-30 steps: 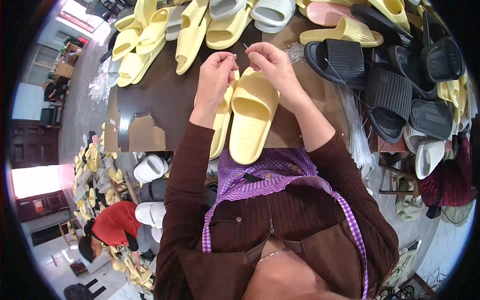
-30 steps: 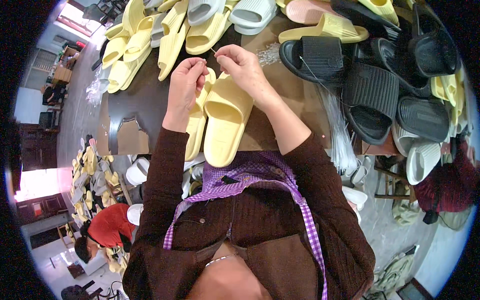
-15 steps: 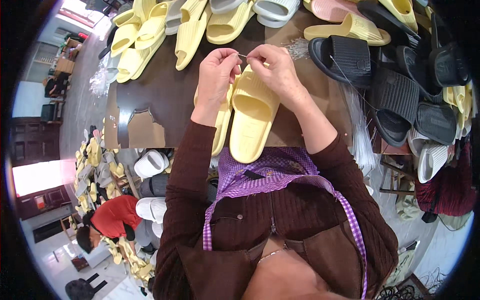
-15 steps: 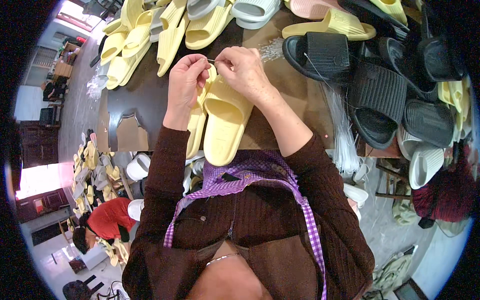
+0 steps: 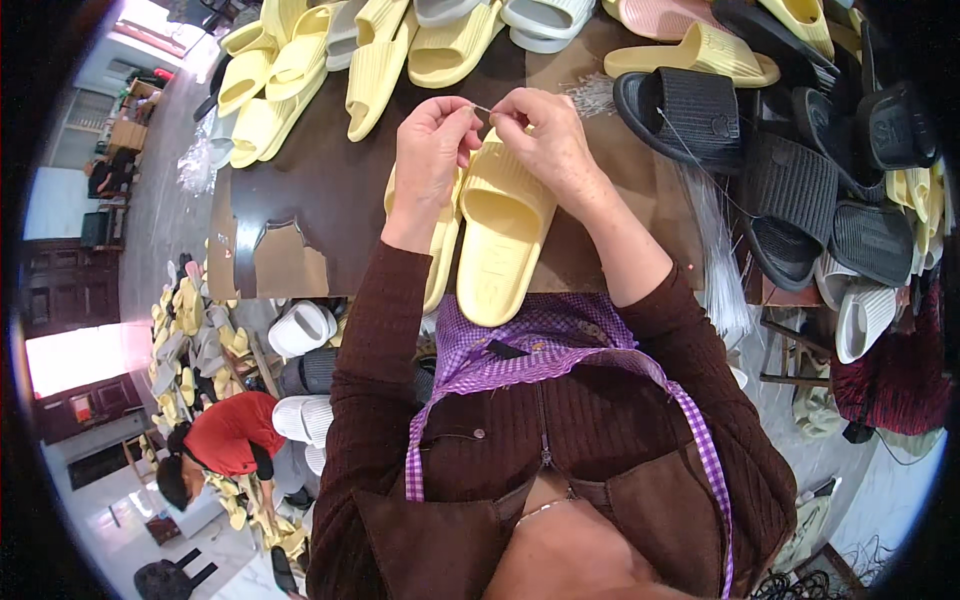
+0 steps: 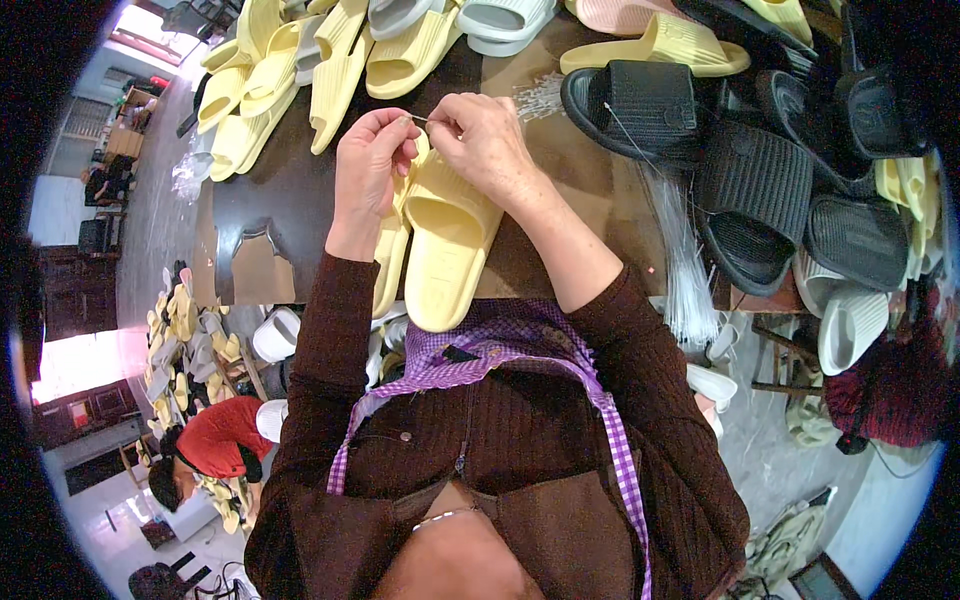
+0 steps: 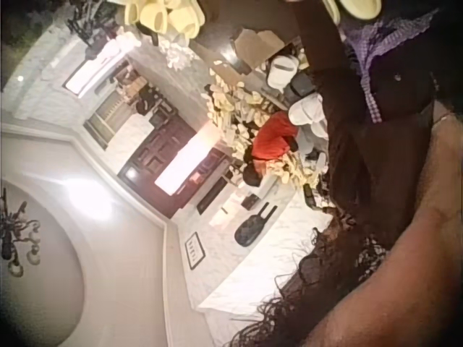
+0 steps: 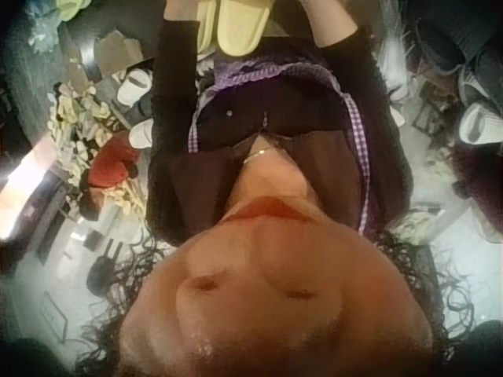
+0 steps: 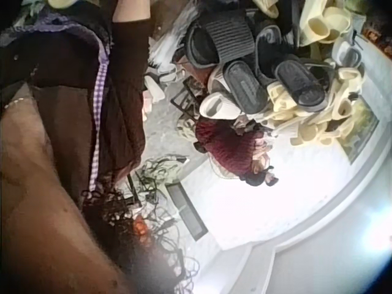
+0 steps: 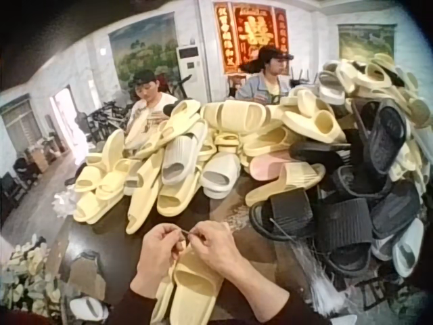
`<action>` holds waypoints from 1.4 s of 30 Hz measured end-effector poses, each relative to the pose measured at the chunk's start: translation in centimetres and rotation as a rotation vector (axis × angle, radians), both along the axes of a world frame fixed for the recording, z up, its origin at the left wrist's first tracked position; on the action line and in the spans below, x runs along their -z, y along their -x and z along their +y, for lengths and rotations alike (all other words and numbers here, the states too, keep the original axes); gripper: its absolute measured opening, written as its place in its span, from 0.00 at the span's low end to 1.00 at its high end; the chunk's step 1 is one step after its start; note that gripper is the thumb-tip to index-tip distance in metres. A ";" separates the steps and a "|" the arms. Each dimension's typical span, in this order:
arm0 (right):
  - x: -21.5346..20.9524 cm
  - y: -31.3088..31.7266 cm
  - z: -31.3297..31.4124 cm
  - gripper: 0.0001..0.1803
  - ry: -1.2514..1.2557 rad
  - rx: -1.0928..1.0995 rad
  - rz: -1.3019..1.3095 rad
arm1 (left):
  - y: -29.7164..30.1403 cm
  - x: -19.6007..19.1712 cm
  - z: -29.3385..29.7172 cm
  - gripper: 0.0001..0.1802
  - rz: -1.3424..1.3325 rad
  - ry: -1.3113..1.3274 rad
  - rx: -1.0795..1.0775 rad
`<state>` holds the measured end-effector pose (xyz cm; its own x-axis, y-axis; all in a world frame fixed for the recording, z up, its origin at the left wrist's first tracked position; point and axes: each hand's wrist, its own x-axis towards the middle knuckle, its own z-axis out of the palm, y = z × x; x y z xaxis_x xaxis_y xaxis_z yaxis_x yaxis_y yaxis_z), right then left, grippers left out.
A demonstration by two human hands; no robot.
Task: The person pairs slippers by threading plastic tag fasteners through each pair by hand and setting the attached slippers onto a pile.
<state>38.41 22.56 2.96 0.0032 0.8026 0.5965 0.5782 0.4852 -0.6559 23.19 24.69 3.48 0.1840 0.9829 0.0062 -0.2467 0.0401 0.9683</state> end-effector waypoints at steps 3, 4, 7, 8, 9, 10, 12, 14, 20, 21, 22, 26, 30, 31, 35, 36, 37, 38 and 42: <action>0.1 0.0 0.0 0.05 0.000 -0.006 0.020 | 0.0 0.0 0.0 0.05 -0.003 -0.004 -0.004; 0.1 0.0 0.1 0.05 0.008 -0.008 0.020 | 0.0 0.0 0.0 0.05 0.003 -0.003 -0.006; 0.1 0.0 0.1 0.06 0.024 -0.013 0.021 | -0.1 -0.1 0.0 0.05 0.016 0.002 -0.010; 0.2 0.0 0.2 0.05 0.028 -0.016 0.031 | -0.2 -0.1 0.0 0.05 0.019 0.000 -0.009; 0.2 0.0 0.2 0.05 0.031 -0.020 0.041 | -0.2 -0.1 0.0 0.05 0.023 -0.001 -0.008; 0.1 0.1 0.2 0.05 0.034 -0.024 0.051 | -0.2 -0.2 0.0 0.04 0.026 -0.003 -0.008; 0.0 0.0 0.1 0.05 0.026 -0.020 0.033 | -0.2 -0.1 0.0 0.04 0.029 -0.006 -0.005; -0.3 0.0 -0.1 0.04 0.011 -0.009 -0.003 | -0.2 -0.1 0.0 0.04 0.035 -0.011 0.004; -0.1 0.0 0.0 0.03 -0.008 -0.025 -0.026 | -0.2 0.0 0.1 0.04 0.003 0.016 0.030; -0.1 0.1 -0.1 0.03 -0.015 -0.025 -0.009 | -0.2 0.0 0.0 0.04 -0.003 0.021 0.043; 0.0 0.1 -0.2 0.04 -0.020 -0.024 0.008 | -0.1 0.1 0.0 0.04 -0.009 0.027 0.056; -0.1 0.2 -0.5 0.04 -0.030 -0.032 0.004 | 0.0 0.3 -0.2 0.04 0.002 0.036 0.101; -0.2 0.4 -0.7 0.03 0.010 -0.047 -0.021 | 0.2 0.3 -0.5 0.05 -0.017 0.044 0.091; -0.2 0.3 -0.6 0.03 0.009 -0.045 -0.023 | 0.2 0.2 -0.4 0.05 -0.019 0.044 0.093; -0.7 -0.3 -0.1 0.06 0.016 -0.062 0.108 | 0.6 -0.9 -0.4 0.07 0.022 -0.054 0.052; -1.7 -1.1 -0.6 0.07 -0.014 -0.021 0.062 | 1.0 -2.3 -1.0 0.09 0.176 -0.134 -0.073; -2.8 -1.6 -1.6 0.08 -0.047 0.018 0.021 | 2.0 -3.3 -1.8 0.10 0.334 -0.217 -0.202; -3.7 -2.1 -2.7 0.09 -0.082 0.059 -0.021 | 3.8 -3.2 -2.2 0.11 0.467 -0.309 -0.223; -4.4 -5.1 -10.6 0.10 0.330 -0.184 0.020 | 10.8 -0.4 -5.1 0.14 0.902 -0.521 -0.265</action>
<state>43.54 12.00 7.34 -0.1495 0.9399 0.3069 0.4865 0.3401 -0.8048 12.38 19.55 3.85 0.1117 0.9077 0.4044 0.6277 -0.3799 0.6795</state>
